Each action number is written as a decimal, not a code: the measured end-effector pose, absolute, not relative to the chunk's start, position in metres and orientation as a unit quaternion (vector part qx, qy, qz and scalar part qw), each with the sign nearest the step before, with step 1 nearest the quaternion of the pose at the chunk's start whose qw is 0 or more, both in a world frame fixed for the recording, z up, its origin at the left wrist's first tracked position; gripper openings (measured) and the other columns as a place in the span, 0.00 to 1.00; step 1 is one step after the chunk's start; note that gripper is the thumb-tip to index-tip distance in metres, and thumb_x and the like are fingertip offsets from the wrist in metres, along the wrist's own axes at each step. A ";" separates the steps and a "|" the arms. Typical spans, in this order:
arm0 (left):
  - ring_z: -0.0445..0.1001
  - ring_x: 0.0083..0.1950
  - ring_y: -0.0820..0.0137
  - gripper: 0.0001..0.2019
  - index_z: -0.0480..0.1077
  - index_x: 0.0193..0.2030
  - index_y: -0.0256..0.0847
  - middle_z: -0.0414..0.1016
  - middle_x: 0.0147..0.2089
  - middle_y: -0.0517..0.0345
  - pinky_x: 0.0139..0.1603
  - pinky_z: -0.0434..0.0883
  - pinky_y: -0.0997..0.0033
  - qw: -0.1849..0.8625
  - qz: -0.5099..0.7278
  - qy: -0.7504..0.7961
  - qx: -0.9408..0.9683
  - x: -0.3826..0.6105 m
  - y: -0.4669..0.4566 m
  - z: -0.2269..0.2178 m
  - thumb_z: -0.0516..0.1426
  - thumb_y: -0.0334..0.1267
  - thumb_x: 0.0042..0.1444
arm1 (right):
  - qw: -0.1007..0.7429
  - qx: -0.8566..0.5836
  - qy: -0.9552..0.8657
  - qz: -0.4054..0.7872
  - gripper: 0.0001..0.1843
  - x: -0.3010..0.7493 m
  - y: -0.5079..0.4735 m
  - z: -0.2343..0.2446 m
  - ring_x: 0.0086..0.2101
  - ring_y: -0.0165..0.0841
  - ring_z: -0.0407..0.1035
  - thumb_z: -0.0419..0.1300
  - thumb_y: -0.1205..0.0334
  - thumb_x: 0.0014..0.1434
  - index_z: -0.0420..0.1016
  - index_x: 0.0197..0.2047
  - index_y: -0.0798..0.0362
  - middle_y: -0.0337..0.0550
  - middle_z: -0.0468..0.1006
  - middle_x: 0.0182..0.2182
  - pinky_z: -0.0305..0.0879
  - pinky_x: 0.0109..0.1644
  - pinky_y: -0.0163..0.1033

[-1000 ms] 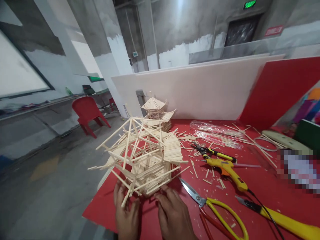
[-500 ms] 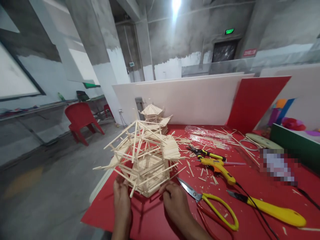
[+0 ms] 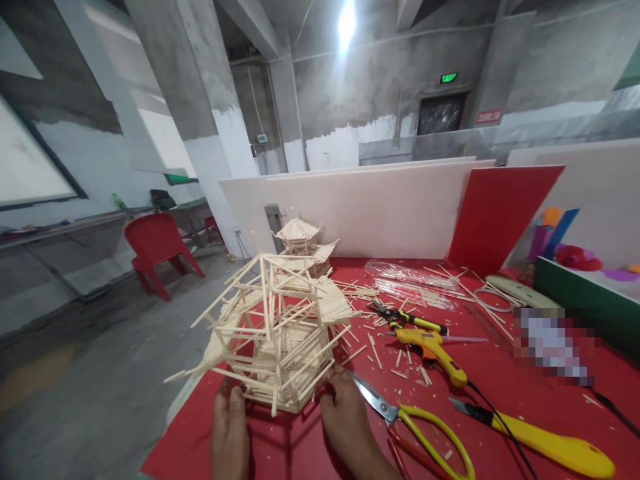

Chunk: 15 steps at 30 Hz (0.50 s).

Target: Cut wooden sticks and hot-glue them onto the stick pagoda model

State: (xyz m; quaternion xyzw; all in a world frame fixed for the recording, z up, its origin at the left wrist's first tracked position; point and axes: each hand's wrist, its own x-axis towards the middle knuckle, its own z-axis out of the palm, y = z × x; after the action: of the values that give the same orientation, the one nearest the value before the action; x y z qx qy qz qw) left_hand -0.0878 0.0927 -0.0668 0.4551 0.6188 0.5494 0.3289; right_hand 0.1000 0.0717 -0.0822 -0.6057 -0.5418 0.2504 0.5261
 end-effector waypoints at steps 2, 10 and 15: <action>0.56 0.73 0.54 0.35 0.56 0.71 0.42 0.62 0.71 0.45 0.74 0.51 0.49 0.330 0.541 0.639 0.436 -0.084 0.085 -0.069 0.47 0.61 0.64 | 0.529 -0.597 -0.545 0.257 0.14 0.102 0.073 -0.081 0.39 0.41 0.74 0.50 0.68 0.47 0.76 0.33 0.51 0.46 0.80 0.36 0.69 0.49 0.45; 0.65 0.69 0.55 0.26 0.71 0.60 0.40 0.71 0.65 0.46 0.68 0.63 0.57 0.283 0.534 0.680 0.416 -0.069 0.062 -0.091 0.50 0.55 0.63 | 0.565 -0.613 -0.476 0.280 0.19 0.107 0.073 -0.100 0.56 0.46 0.69 0.56 0.61 0.51 0.80 0.44 0.53 0.52 0.78 0.49 0.62 0.61 0.49; 0.66 0.68 0.57 0.23 0.74 0.55 0.40 0.73 0.64 0.48 0.70 0.61 0.57 0.258 0.575 0.628 0.457 -0.077 0.064 -0.100 0.51 0.53 0.63 | 0.546 -0.632 -0.489 0.253 0.23 0.104 0.066 -0.113 0.55 0.47 0.69 0.55 0.59 0.56 0.78 0.52 0.55 0.55 0.78 0.51 0.62 0.61 0.51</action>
State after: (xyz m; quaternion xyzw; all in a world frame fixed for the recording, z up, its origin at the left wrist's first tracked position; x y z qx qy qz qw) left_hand -0.0766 0.0644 -0.1003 0.4570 0.6282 0.5746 0.2575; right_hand 0.1045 0.0658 -0.1132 -0.6317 -0.4889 0.2526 0.5461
